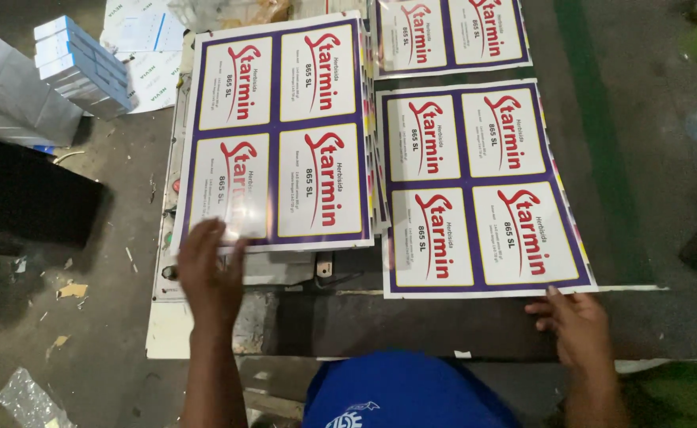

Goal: Sorting and inspecting stacks of printed herbicide labels on a production floor table.

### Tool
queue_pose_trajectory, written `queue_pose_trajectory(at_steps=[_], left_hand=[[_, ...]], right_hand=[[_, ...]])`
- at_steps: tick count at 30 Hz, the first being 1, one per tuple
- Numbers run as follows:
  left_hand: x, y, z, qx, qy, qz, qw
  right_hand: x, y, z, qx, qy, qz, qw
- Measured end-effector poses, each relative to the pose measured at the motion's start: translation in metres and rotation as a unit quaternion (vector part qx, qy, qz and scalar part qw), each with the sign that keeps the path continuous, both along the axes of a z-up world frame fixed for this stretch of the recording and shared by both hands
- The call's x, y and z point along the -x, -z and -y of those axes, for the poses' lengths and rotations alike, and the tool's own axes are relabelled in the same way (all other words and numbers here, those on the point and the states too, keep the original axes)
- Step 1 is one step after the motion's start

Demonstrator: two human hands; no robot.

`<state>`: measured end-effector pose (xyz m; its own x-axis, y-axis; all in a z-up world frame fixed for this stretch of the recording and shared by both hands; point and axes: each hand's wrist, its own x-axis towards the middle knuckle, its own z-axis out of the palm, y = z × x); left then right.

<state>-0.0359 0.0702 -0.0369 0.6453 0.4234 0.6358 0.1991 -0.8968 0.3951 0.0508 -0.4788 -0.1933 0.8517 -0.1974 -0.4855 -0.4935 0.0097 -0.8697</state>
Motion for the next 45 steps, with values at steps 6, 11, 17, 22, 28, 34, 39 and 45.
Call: queue_pose_trajectory(at_steps=[6,11,17,22,28,34,39,45], left_hand=[[-0.032,-0.027,0.066,-0.111,0.217,-0.178,0.953],[-0.033,-0.015,0.07,-0.116,0.205,-0.222,0.946],[-0.028,-0.018,0.077,-0.038,0.158,-0.158,0.974],[-0.035,-0.018,0.086,-0.017,0.099,-0.102,0.99],[-0.053,-0.047,0.067,0.02,0.133,-0.171,0.976],[-0.072,-0.048,0.015,0.192,0.223,-0.243,0.924],[-0.084,-0.057,0.001,0.264,0.232,-0.184,0.918],[-0.081,-0.073,0.081,0.034,0.247,0.095,0.964]], right_hand=[[-0.054,-0.002,-0.027,-0.04,-0.017,0.053,0.998],[-0.096,-0.01,-0.043,-0.102,-0.017,0.051,0.993],[-0.097,-0.029,-0.037,-0.071,-0.076,-0.019,0.994],[-0.088,-0.017,-0.049,-0.106,-0.184,-0.02,0.977],[-0.072,-0.018,-0.1,-0.116,-0.273,-0.024,0.955],[-0.057,-0.016,-0.153,-0.155,-0.331,0.048,0.93],[-0.051,-0.04,-0.178,-0.15,-0.336,0.059,0.928],[-0.052,-0.087,-0.198,-0.161,-0.298,0.134,0.931]])
